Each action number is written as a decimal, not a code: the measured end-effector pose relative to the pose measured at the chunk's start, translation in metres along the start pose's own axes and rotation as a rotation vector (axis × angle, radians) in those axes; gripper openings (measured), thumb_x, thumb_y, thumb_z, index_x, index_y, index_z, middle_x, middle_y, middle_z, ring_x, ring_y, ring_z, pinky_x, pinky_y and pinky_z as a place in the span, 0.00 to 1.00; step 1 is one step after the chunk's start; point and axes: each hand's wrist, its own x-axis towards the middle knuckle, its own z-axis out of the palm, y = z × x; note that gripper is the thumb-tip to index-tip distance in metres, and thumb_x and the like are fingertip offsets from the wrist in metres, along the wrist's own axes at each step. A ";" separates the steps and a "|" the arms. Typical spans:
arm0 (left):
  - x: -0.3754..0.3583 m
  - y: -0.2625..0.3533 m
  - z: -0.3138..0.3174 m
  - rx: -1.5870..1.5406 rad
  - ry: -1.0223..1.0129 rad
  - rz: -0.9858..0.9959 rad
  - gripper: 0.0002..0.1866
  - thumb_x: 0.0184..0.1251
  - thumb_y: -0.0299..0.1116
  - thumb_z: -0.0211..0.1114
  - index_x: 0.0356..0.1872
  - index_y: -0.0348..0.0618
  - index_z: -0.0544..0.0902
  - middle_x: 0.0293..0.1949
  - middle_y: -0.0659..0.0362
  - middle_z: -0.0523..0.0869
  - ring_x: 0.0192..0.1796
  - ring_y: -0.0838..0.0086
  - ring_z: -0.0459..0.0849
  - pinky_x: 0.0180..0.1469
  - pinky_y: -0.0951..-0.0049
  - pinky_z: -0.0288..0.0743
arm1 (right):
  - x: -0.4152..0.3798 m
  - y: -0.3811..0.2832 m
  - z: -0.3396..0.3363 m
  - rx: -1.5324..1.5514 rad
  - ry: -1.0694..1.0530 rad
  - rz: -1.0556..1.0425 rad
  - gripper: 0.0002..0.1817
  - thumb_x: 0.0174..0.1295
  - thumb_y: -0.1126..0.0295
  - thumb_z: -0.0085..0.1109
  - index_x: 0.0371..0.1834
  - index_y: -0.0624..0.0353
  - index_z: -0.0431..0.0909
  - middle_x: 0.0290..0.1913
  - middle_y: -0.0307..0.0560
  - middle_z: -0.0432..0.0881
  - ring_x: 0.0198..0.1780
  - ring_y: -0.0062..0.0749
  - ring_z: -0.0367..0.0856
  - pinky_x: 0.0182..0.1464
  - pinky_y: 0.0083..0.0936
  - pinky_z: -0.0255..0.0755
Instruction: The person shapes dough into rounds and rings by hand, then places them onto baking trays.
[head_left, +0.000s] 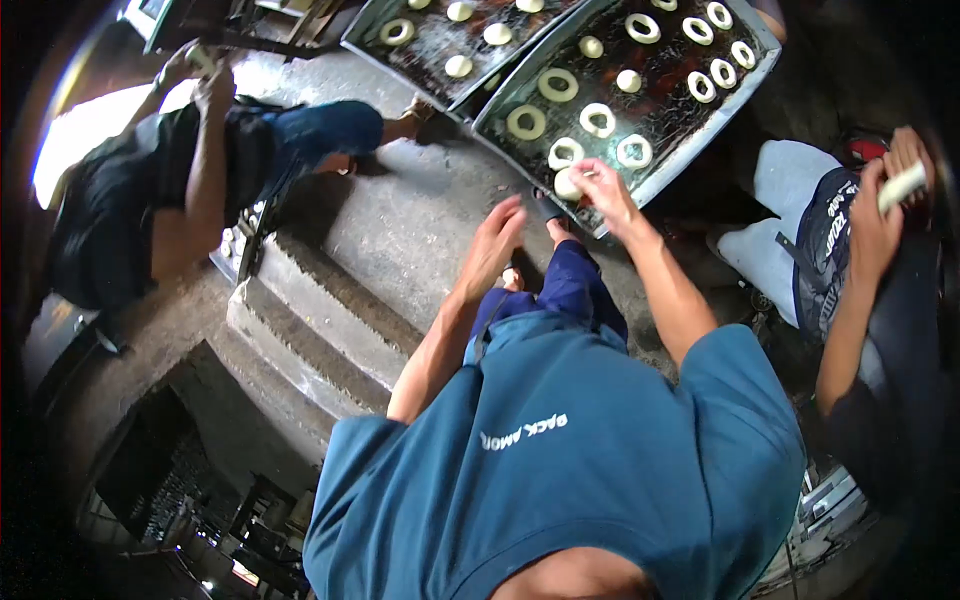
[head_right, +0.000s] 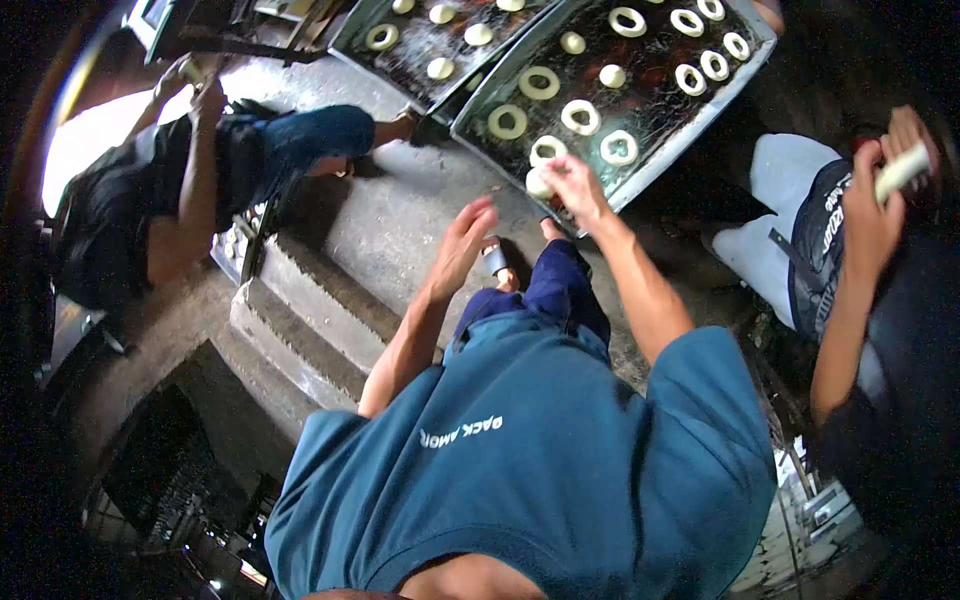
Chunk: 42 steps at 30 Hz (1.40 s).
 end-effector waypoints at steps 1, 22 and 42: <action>-0.005 0.013 0.004 -0.005 0.011 0.010 0.23 0.68 0.40 0.56 0.60 0.38 0.69 0.51 0.53 0.78 0.52 0.71 0.77 0.50 0.71 0.74 | -0.025 0.002 0.023 0.079 -0.042 0.040 0.12 0.60 0.64 0.60 0.42 0.59 0.76 0.33 0.39 0.80 0.28 0.16 0.74 0.28 0.16 0.69; -0.136 0.018 -0.065 -0.095 -0.275 0.458 0.31 0.48 0.17 0.57 0.60 0.36 0.65 0.50 0.52 0.76 0.48 0.72 0.78 0.48 0.76 0.73 | -0.177 -0.066 0.181 -0.081 0.004 -0.536 0.29 0.45 0.80 0.54 0.56 0.62 0.66 0.34 0.42 0.76 0.34 0.24 0.76 0.34 0.19 0.72; -0.144 0.054 -0.049 -0.366 -0.570 0.160 0.08 0.59 0.30 0.62 0.35 0.35 0.75 0.21 0.62 0.76 0.17 0.82 0.69 0.19 0.83 0.62 | -0.223 -0.074 0.133 0.311 -0.177 -0.256 0.09 0.65 0.66 0.54 0.40 0.60 0.74 0.28 0.36 0.75 0.25 0.15 0.71 0.28 0.13 0.66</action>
